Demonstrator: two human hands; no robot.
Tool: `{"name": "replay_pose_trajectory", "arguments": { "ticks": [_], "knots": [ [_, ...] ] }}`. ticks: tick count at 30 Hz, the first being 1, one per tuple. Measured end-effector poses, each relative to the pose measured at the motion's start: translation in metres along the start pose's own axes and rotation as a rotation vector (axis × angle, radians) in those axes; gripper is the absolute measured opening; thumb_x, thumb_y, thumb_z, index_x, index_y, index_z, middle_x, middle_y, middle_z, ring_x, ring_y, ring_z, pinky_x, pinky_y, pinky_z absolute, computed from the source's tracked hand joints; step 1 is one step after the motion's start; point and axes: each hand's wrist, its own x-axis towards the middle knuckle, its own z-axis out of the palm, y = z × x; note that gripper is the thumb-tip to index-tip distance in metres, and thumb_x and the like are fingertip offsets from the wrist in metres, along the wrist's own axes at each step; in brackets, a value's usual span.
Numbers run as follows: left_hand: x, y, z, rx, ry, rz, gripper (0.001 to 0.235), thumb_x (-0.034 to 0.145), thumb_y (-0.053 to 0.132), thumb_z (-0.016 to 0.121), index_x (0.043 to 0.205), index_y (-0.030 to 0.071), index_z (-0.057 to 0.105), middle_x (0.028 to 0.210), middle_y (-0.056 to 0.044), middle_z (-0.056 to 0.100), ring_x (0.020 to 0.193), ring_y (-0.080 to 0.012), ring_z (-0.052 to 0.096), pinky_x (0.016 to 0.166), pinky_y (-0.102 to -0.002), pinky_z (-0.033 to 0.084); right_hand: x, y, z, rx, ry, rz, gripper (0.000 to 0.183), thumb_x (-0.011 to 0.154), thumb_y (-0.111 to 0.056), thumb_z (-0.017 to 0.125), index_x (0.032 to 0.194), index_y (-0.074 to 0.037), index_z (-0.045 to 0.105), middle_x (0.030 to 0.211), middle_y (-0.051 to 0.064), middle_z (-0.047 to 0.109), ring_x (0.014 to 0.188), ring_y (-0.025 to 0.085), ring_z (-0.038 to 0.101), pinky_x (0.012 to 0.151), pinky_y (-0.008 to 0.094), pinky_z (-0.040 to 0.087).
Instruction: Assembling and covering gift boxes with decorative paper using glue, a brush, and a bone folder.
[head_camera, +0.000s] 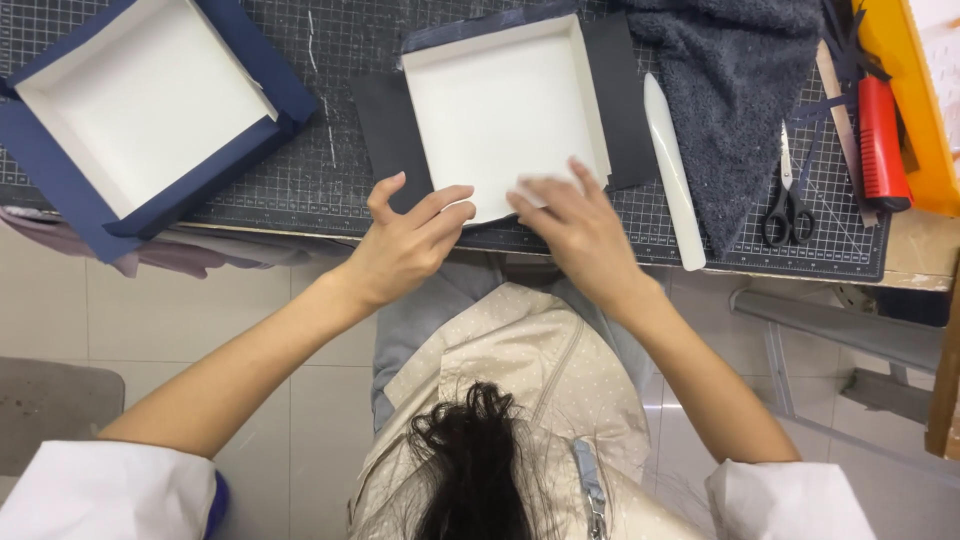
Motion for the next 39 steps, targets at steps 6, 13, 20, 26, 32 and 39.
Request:
{"name": "replay_pose_trajectory", "arguments": {
  "ticks": [6,13,20,26,32,39],
  "knots": [
    [-0.004,-0.002,0.017,-0.17,0.023,0.001,0.015,0.099,0.011,0.062,0.085,0.011,0.067,0.102,0.0,0.067,0.116,-0.0142,0.06,0.103,-0.059,0.017,-0.048,0.047,-0.038,-0.159,0.133,0.502,0.031,0.096,-0.002,0.076,0.126,-0.001,0.07,0.104,0.016,0.054,0.093,0.037,0.056,0.077,0.044,0.054],
    [0.03,0.029,0.043,-0.423,0.121,-0.034,0.023,0.099,0.026,0.059,0.082,0.01,0.058,0.107,-0.004,0.066,0.113,-0.024,0.061,0.106,-0.059,0.029,-0.059,0.066,-0.059,0.154,-0.16,0.838,0.031,0.097,-0.002,0.074,0.125,0.007,0.064,0.086,0.025,0.069,0.076,0.045,0.07,0.06,0.05,0.054],
    [0.031,0.025,0.036,-0.07,-0.011,-0.13,0.07,0.099,0.066,0.038,0.139,0.01,0.052,0.153,-0.015,0.044,0.142,-0.029,0.043,0.116,-0.054,0.022,0.008,0.019,-0.064,0.519,0.014,0.623,0.042,0.102,0.014,0.055,0.143,0.013,0.048,0.076,0.025,0.063,0.049,0.026,0.06,0.038,0.035,0.05],
    [0.041,0.019,0.012,-0.13,-0.372,-0.095,0.086,0.11,0.056,0.067,0.162,0.001,0.026,0.165,-0.022,0.022,0.152,-0.0376,0.023,0.119,-0.056,0.012,-0.009,-0.038,-0.04,0.295,-0.232,0.66,0.048,0.107,-0.009,0.051,0.153,-0.005,0.038,0.117,0.02,0.073,0.052,0.018,0.061,0.055,0.034,0.057],
    [0.045,0.017,0.009,-0.423,-0.474,-0.143,0.074,0.114,0.037,0.059,0.162,-0.001,0.016,0.166,-0.025,0.015,0.154,-0.0411,0.015,0.116,-0.06,0.004,0.008,-0.071,-0.043,0.492,-0.373,0.896,0.048,0.107,-0.015,0.046,0.154,-0.01,0.035,0.054,-0.004,0.053,0.037,0.008,0.049,0.036,0.02,0.054],
    [0.039,0.017,0.015,-0.096,-0.38,-0.079,0.086,0.111,0.051,0.067,0.165,0.003,0.02,0.167,-0.022,0.016,0.155,-0.0368,0.017,0.12,-0.057,0.004,0.012,-0.085,-0.04,0.419,-0.241,0.905,0.05,0.106,-0.012,0.05,0.154,-0.009,0.035,0.058,0.003,0.054,0.044,0.013,0.047,0.046,0.03,0.044]
  ]
}}
